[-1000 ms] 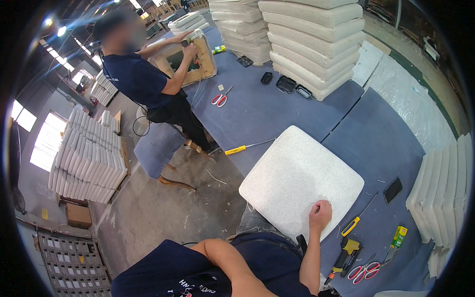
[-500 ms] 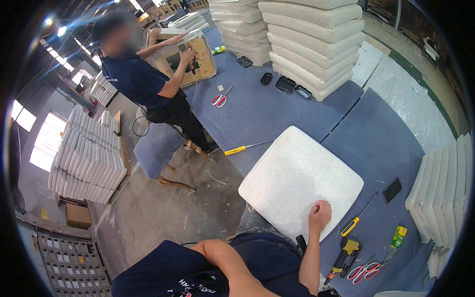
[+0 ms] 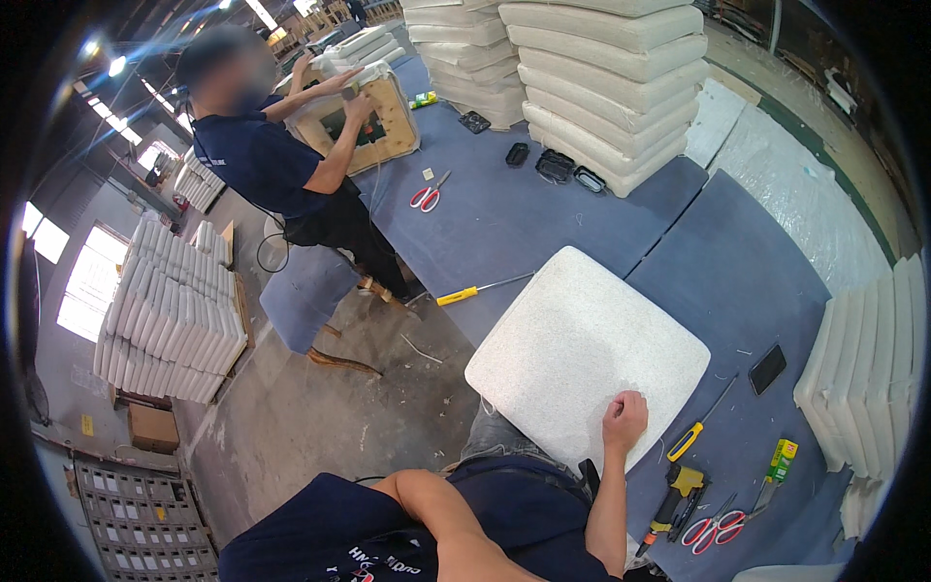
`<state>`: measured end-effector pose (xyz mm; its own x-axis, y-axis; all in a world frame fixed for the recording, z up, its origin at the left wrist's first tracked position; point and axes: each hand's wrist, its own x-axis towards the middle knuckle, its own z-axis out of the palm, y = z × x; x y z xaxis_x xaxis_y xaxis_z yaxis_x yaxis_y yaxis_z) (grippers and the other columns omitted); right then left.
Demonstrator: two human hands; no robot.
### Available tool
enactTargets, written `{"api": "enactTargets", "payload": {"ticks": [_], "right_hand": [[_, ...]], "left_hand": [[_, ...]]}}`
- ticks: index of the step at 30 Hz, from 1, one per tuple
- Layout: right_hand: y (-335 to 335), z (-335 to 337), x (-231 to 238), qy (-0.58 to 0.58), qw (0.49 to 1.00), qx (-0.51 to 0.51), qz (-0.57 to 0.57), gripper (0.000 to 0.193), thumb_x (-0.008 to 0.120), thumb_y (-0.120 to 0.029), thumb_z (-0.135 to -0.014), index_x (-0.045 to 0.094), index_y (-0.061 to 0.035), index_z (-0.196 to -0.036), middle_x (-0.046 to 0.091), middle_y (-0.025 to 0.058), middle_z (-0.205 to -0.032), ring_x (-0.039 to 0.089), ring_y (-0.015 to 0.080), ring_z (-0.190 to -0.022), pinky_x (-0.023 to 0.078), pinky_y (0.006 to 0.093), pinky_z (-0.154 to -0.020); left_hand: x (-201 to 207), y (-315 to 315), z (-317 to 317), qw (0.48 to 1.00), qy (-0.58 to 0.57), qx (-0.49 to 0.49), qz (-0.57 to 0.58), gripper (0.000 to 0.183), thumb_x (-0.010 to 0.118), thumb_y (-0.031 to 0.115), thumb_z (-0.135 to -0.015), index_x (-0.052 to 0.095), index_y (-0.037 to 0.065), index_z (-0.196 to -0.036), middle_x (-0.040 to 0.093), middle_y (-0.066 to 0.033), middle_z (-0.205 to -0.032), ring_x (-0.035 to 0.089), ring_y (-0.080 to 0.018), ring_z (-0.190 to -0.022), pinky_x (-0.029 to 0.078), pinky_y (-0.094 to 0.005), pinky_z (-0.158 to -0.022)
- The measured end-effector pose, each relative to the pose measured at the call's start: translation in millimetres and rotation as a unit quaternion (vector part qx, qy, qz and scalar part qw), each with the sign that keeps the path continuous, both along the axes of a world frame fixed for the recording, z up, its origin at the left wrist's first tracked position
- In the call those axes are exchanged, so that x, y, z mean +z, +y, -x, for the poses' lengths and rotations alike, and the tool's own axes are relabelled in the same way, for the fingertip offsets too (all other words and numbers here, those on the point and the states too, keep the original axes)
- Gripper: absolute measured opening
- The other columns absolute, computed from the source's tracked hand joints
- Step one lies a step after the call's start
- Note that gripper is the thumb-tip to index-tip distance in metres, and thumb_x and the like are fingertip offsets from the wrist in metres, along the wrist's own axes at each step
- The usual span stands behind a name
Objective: The person wraps white foam pieces with a white non-woven fabric using a handheld yellow tape dispenser to secure the edges. The person repeatedly picks up foam, wraps it, applies tape, and stacks the finished units on a table.
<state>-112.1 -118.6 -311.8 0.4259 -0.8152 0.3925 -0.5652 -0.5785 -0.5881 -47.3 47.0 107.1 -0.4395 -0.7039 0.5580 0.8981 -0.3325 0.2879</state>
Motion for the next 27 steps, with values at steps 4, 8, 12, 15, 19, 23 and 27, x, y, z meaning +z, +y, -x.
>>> {"api": "enactTargets", "payload": {"ticks": [4,8,12,15,19,23,27], "right_hand": [[0.4,-1.6,0.1,-0.007,1.0,0.002,0.005,0.008,0.061,-0.003,-0.08,0.055,-0.0072,-0.082,0.06,0.0103,-0.083,0.059,0.033,-0.079,0.047,0.0455,-0.071],[-0.6,2.3,0.5,-0.008,1.0,-0.005,0.0,0.008,0.062,-0.003,-0.08,0.055,-0.0071,-0.082,0.06,0.0103,-0.083,0.06,0.0328,-0.08,0.047,0.0455,-0.071],[0.5,-1.2,0.7,-0.016,1.0,0.003,-0.006,0.008,0.062,-0.003,-0.08,0.055,-0.0071,-0.082,0.06,0.0106,-0.083,0.06,0.0327,-0.08,0.047,0.0455,-0.071],[0.8,-0.3,0.3,-0.002,1.0,-0.004,0.002,0.008,0.062,-0.003,-0.081,0.055,-0.0073,-0.082,0.06,0.0106,-0.083,0.06,0.0325,-0.08,0.047,0.0457,-0.071],[0.5,-0.5,1.1,-0.012,1.0,-0.001,0.001,0.007,0.061,-0.004,-0.081,0.055,-0.0077,-0.081,0.06,0.0101,-0.084,0.06,0.0325,-0.08,0.047,0.0459,-0.072],[0.3,-0.5,2.1,-0.01,1.0,-0.001,0.0,0.007,0.061,-0.003,-0.082,0.056,-0.0078,-0.082,0.059,0.0097,-0.083,0.059,0.0325,-0.08,0.047,0.0455,-0.071],[1.4,-0.9,2.9,-0.004,1.0,-0.002,0.016,0.007,0.061,-0.003,-0.081,0.056,-0.008,-0.081,0.059,0.0095,-0.083,0.059,0.0322,-0.079,0.047,0.0451,-0.071]], "left_hand": [[-0.1,1.4,-2.6,1.0,-0.001,0.002,-0.001,0.043,0.08,0.02,-0.096,0.066,-0.012,-0.12,0.071,-0.0161,-0.109,0.07,-0.0194,-0.097,0.056,-0.0315,-0.08],[-4.6,-1.1,-5.0,1.0,0.003,-0.002,-0.005,0.043,0.081,0.02,-0.096,0.065,-0.012,-0.12,0.071,-0.0159,-0.109,0.07,-0.0193,-0.097,0.056,-0.0315,-0.08],[-3.6,1.8,-6.9,1.0,0.002,0.008,-0.005,0.044,0.081,0.02,-0.095,0.065,-0.012,-0.12,0.071,-0.0157,-0.109,0.07,-0.0192,-0.096,0.056,-0.0314,-0.08],[-3.7,0.6,-5.4,1.0,0.001,0.005,-0.004,0.044,0.081,0.02,-0.095,0.065,-0.012,-0.121,0.071,-0.0155,-0.108,0.07,-0.0191,-0.096,0.056,-0.0314,-0.079],[-0.3,1.4,-6.6,1.0,0.003,0.006,-0.005,0.045,0.082,0.021,-0.095,0.065,-0.012,-0.121,0.071,-0.0153,-0.108,0.07,-0.019,-0.096,0.056,-0.0313,-0.079],[-1.1,-0.8,-4.4,1.0,0.009,0.008,-0.002,0.045,0.082,0.021,-0.095,0.065,-0.012,-0.121,0.071,-0.0151,-0.108,0.069,-0.0188,-0.096,0.056,-0.0312,-0.079],[-1.2,0.3,0.3,1.0,0.012,0.011,-0.005,0.045,0.082,0.021,-0.094,0.065,-0.012,-0.121,0.071,-0.0149,-0.108,0.069,-0.0187,-0.095,0.056,-0.0312,-0.079]]}}
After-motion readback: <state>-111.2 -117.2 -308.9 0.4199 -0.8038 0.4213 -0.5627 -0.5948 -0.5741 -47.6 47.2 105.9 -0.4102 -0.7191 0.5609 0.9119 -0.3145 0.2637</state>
